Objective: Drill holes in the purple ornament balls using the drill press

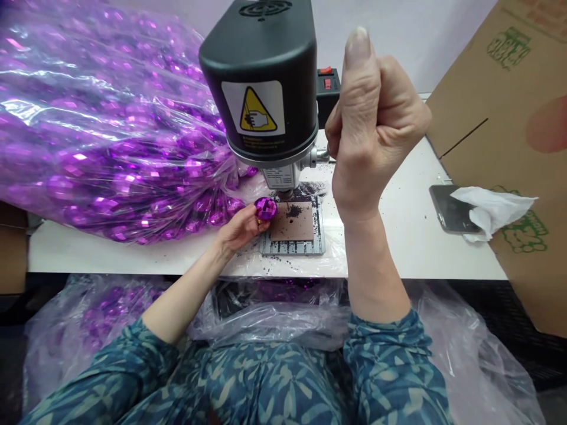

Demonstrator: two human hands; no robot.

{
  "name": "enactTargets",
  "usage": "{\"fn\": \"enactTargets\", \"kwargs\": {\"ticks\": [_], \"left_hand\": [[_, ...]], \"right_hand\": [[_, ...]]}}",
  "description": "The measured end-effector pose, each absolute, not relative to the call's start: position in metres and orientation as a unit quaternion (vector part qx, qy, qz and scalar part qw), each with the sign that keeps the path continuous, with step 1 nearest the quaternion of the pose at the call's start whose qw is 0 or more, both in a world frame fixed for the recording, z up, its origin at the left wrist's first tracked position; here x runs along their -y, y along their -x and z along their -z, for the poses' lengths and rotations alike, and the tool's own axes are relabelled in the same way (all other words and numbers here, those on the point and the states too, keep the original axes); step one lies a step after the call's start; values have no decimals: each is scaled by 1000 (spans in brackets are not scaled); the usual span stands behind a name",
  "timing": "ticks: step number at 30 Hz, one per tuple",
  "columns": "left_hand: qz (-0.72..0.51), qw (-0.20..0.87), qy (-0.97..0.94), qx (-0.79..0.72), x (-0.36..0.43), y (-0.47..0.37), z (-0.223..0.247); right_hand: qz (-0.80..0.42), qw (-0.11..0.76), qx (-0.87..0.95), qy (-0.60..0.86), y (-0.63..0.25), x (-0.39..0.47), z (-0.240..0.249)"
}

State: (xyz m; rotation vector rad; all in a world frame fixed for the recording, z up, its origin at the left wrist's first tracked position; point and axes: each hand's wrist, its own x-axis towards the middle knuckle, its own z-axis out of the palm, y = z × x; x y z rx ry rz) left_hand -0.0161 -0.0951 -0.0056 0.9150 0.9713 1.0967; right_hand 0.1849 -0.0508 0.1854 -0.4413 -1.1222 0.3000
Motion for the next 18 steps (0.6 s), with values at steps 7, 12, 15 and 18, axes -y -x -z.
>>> {"fn": "enactTargets", "kwargs": {"ticks": [7, 12, 15, 18], "left_hand": [[-493, 534, -514, -455, 94, 5, 18], [-465, 515, -556, -458, 89, -3, 23], [-453, 482, -577, -479, 88, -9, 22], [-443, 423, -616, -495, 89, -17, 17]], "right_hand": [[-138, 819, 522, 195, -184, 50, -185], [-135, 814, 525, 207, -184, 49, -184], [-137, 822, 519, 191, -184, 49, -183], [-148, 831, 513, 159, -184, 48, -183]]}}
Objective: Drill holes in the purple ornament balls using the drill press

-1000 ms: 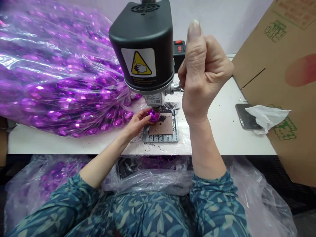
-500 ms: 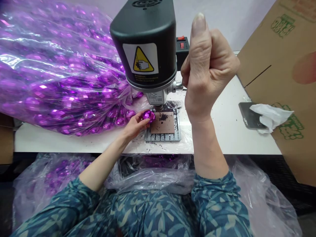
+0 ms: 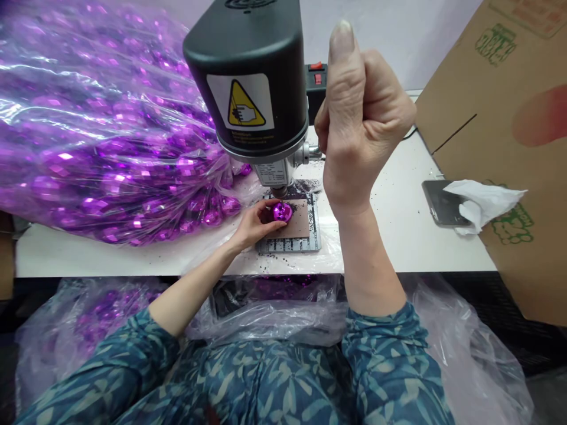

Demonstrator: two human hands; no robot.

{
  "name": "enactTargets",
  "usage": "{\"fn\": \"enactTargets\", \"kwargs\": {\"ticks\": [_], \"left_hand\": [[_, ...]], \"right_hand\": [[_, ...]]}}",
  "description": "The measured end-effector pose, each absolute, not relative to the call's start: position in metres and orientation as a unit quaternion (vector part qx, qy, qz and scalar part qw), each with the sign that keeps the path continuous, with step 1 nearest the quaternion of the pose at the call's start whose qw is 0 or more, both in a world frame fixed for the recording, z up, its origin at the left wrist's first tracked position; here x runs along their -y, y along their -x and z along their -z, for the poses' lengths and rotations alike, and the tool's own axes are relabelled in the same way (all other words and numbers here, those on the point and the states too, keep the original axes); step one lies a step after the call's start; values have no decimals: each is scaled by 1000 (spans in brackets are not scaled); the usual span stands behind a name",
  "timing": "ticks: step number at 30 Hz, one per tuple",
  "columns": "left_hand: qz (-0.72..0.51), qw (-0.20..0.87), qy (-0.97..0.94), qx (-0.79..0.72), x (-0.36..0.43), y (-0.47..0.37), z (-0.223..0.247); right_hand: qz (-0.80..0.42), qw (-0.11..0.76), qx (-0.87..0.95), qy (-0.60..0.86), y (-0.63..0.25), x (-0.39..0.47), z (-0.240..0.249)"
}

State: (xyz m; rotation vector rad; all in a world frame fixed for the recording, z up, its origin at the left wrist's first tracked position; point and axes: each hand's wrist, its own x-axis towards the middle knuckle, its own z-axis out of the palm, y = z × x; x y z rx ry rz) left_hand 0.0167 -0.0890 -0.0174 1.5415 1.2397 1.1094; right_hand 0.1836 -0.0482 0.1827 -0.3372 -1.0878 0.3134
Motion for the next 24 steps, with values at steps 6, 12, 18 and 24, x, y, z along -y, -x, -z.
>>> {"fn": "enactTargets", "kwargs": {"ticks": [6, 12, 18, 24], "left_hand": [[-440, 303, -665, -522, 90, -31, 18], [-460, 329, -653, -503, 91, -35, 27], [-461, 342, -649, -499, 90, -34, 29], [-459, 336, -654, -498, 90, -33, 31]], "right_hand": [[-157, 821, 519, 177, -184, 52, -184], [-153, 814, 520, 210, -186, 63, -182], [-135, 823, 512, 205, -187, 79, -158], [-103, 838, 510, 165, -189, 74, -138]]}}
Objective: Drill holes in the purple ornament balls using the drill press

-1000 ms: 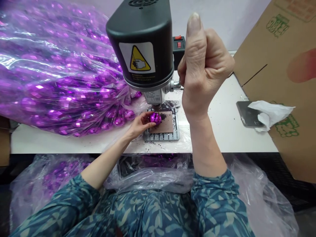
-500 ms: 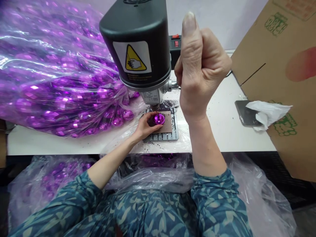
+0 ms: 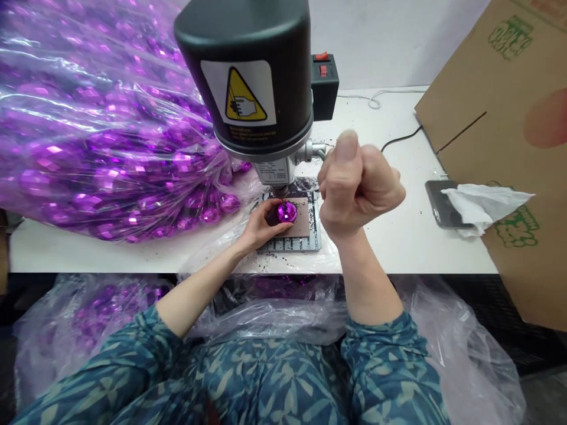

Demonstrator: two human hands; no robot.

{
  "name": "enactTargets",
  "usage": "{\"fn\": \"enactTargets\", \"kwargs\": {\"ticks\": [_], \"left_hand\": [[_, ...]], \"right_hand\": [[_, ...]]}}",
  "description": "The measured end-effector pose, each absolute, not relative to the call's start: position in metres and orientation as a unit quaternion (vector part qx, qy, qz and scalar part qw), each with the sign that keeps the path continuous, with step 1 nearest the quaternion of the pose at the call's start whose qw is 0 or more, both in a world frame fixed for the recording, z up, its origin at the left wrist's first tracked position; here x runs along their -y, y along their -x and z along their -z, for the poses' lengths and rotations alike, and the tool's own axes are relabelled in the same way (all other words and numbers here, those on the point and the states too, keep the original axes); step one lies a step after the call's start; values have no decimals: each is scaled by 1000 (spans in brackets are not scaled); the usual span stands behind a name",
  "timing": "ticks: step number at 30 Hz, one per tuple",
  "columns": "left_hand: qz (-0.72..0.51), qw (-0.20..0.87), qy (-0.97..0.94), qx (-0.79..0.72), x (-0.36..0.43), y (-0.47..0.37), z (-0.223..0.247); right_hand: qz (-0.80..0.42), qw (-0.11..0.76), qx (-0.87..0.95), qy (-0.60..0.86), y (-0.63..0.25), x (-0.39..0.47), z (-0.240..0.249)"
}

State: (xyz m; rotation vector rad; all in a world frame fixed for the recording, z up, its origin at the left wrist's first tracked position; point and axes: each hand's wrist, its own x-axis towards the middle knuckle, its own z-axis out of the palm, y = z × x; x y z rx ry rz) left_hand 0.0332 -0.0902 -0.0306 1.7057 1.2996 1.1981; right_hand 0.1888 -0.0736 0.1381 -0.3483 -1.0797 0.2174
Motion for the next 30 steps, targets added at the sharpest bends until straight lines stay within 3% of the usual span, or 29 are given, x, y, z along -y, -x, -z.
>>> {"fn": "enactTargets", "kwargs": {"ticks": [9, 21, 26, 30], "left_hand": [[-457, 311, -670, -496, 89, -32, 34], [-476, 350, -645, -485, 92, -34, 35], [-500, 379, -624, -465, 94, -39, 32], [-493, 279, -644, -514, 114, -39, 22]], "right_hand": [[-10, 824, 566, 28, -197, 58, -117], [15, 791, 611, -17, -202, 57, -101], [-43, 819, 569, 53, -196, 62, -128], [-137, 816, 543, 146, -193, 57, -167]]}}
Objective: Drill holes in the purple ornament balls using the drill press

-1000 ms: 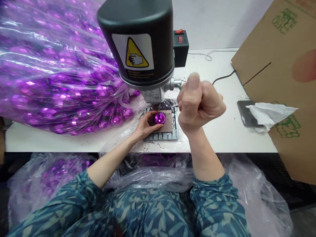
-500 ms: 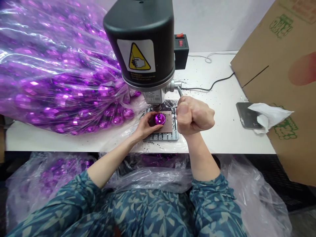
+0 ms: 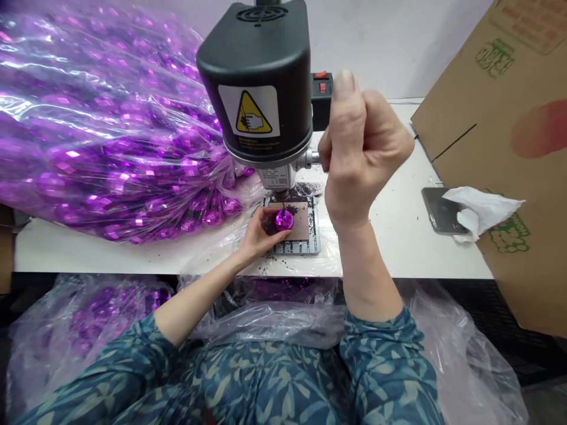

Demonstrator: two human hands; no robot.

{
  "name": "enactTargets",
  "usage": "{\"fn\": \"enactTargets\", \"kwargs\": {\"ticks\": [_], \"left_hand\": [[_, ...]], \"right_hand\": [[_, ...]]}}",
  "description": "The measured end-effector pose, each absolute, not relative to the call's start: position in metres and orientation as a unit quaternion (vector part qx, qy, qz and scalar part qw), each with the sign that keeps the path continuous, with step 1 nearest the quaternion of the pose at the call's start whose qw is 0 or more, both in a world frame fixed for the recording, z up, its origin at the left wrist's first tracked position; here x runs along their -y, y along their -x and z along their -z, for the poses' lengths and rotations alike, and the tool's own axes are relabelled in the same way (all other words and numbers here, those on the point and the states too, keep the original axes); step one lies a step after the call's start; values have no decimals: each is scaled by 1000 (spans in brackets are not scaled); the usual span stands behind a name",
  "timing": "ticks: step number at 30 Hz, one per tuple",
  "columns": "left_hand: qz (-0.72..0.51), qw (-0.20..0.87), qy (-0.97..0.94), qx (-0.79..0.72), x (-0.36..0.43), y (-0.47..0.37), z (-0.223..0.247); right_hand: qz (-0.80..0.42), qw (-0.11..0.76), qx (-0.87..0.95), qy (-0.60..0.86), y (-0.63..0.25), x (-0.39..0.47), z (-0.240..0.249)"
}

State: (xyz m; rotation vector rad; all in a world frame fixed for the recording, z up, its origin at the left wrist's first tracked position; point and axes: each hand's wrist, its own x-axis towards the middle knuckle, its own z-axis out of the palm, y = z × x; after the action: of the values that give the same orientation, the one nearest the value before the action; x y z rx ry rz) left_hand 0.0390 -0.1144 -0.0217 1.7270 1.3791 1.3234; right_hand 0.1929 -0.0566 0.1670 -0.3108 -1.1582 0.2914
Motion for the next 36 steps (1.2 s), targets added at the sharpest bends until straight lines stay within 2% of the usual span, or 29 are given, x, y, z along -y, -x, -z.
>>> {"fn": "enactTargets", "kwargs": {"ticks": [3, 6, 8, 10, 14, 19, 25, 36], "left_hand": [[-404, 228, -717, -520, 150, -26, 2], [-225, 275, -824, -441, 180, -5, -24], [-152, 323, -843, -403, 180, 9, -38], [-185, 321, -817, -441, 156, 18, -45], [-346, 168, -704, -597, 55, 19, -33], [-371, 172, -664, -626, -42, 8, -2], [-440, 208, -665, -566, -41, 19, 14], [-492, 287, -596, -567, -64, 15, 32]], "right_hand": [[-165, 801, 551, 165, -194, 53, -179], [-166, 796, 556, 172, -194, 52, -178], [-161, 806, 548, 154, -193, 52, -176], [-146, 813, 545, 145, -192, 52, -175], [-123, 804, 552, 181, -192, 53, -175], [-122, 806, 552, 175, -193, 52, -174], [-128, 818, 537, 162, -193, 50, -174], [-131, 821, 536, 148, -191, 52, -175]]}}
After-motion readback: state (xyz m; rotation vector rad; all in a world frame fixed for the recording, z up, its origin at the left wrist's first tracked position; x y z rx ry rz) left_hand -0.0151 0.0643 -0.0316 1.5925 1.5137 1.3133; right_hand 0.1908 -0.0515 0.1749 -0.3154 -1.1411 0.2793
